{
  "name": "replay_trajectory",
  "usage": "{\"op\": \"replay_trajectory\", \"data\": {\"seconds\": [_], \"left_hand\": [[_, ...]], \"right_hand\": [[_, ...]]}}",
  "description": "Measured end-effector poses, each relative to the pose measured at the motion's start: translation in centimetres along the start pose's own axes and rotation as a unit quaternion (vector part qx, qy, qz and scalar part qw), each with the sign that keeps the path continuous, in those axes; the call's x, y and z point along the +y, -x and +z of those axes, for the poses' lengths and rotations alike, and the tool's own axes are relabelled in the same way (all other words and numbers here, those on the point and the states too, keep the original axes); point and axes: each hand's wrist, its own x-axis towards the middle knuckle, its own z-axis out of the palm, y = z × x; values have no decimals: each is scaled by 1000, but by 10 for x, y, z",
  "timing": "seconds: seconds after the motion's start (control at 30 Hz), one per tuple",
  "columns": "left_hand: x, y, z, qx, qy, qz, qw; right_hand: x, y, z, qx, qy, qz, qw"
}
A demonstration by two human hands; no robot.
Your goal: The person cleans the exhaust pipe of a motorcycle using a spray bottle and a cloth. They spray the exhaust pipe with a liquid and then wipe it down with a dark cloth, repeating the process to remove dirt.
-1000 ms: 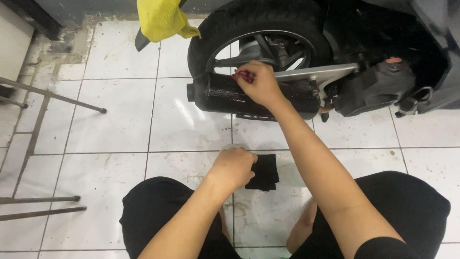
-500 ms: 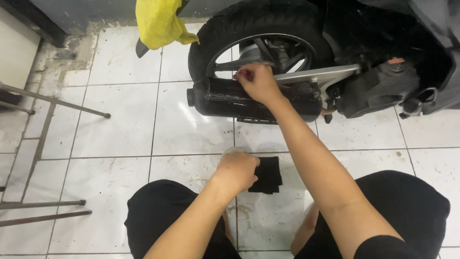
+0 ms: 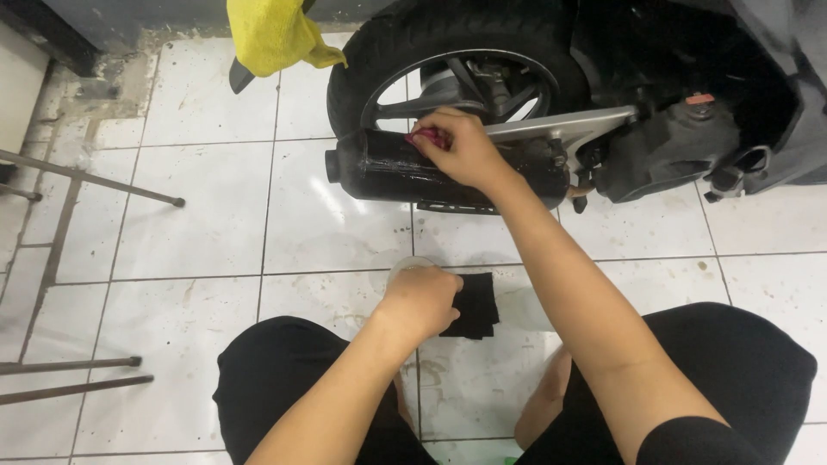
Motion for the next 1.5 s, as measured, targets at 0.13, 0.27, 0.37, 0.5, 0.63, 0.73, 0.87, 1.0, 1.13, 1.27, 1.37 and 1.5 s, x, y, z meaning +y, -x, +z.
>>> {"op": "replay_trajectory", "data": {"seconds": [0.13,0.27,0.37,0.5,0.63,0.73,0.87,1.0,1.13,1.27,1.37,1.5], "left_hand": [[1,6,-5,-2,18,-3,1000],[-3,4,-3,10,-3,-4,1000],[1,11,-9,9,7,-5,1000],[-1,15,-12,12,10,-3,1000],[-4,11,-5,15,9,-5,1000],[-3,9,-5,20,7,-8,1000],[-2,15,-11,9,17,1,1000],[-6,10,-7,11,-4,-1,1000],[-3,11,-9,4,10,-4,1000],[0,15,-13,4,8,-2,1000],[-3,14,-14,5,5,-8,1000],[-4,12,-12,3,-7,-9,1000]], "right_hand": [[19,6,-25,-27,23,40,999],[13,11,-13,12,54,38,998],[-20,15,-12,-9,20,33,999],[-12,23,-29,-42,4,76,996],[9,21,-17,-7,52,69,996],[-4,22,-4,38,68,26,997],[3,21,-17,0,44,42,998],[26,23,-16,38,109,71,991],[-19,22,-2,5,45,50,998],[7,21,-3,44,66,70,994],[9,19,1,65,86,76,991],[-26,21,3,12,35,35,999]]}}
